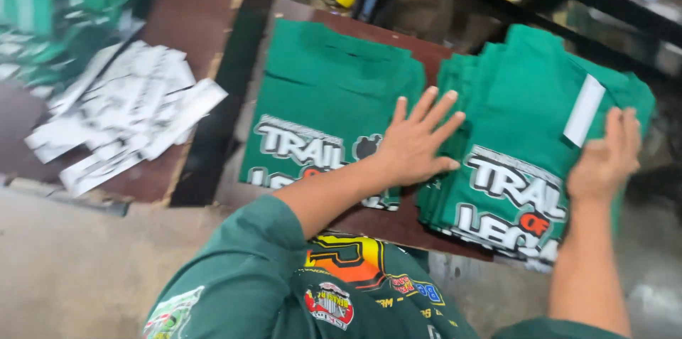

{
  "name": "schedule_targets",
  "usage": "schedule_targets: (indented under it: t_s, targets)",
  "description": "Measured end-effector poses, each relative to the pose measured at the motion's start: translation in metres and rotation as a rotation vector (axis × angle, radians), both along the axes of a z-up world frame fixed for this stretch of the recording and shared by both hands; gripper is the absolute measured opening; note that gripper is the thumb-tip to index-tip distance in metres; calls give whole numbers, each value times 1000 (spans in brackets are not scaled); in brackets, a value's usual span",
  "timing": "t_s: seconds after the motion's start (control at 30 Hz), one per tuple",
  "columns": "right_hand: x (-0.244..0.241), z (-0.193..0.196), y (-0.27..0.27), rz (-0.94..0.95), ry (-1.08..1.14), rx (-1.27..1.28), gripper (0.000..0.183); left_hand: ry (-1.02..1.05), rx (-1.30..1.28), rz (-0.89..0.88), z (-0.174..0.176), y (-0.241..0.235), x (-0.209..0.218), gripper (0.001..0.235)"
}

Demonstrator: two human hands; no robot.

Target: Attaching paper brand tags to green t-shirts using plastic fasteners and stacking the finished items.

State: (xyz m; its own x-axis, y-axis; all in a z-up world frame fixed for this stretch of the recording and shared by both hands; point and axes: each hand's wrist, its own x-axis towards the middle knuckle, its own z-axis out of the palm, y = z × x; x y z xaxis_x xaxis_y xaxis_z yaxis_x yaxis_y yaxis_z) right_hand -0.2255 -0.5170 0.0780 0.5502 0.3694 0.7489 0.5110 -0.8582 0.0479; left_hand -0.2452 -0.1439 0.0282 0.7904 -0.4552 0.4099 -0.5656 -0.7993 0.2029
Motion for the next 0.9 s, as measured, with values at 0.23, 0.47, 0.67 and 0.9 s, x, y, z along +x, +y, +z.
schedule_targets:
  t_s: [0.23,0.47,0.67,0.9]
  targets:
    - [11,55,96,59,165,188,43,162,-94,288,-5,141,-33,83]
    - [7,104,349,642,311,-54,40,-329,-317,246,114,220,-122,55]
    - [-11,74,480,838,484,25,34,-383,-167,666,132,308,-130,28]
    - [-17,54,540,1074,448,173,37,-496,-187,816,109,332,-129,21]
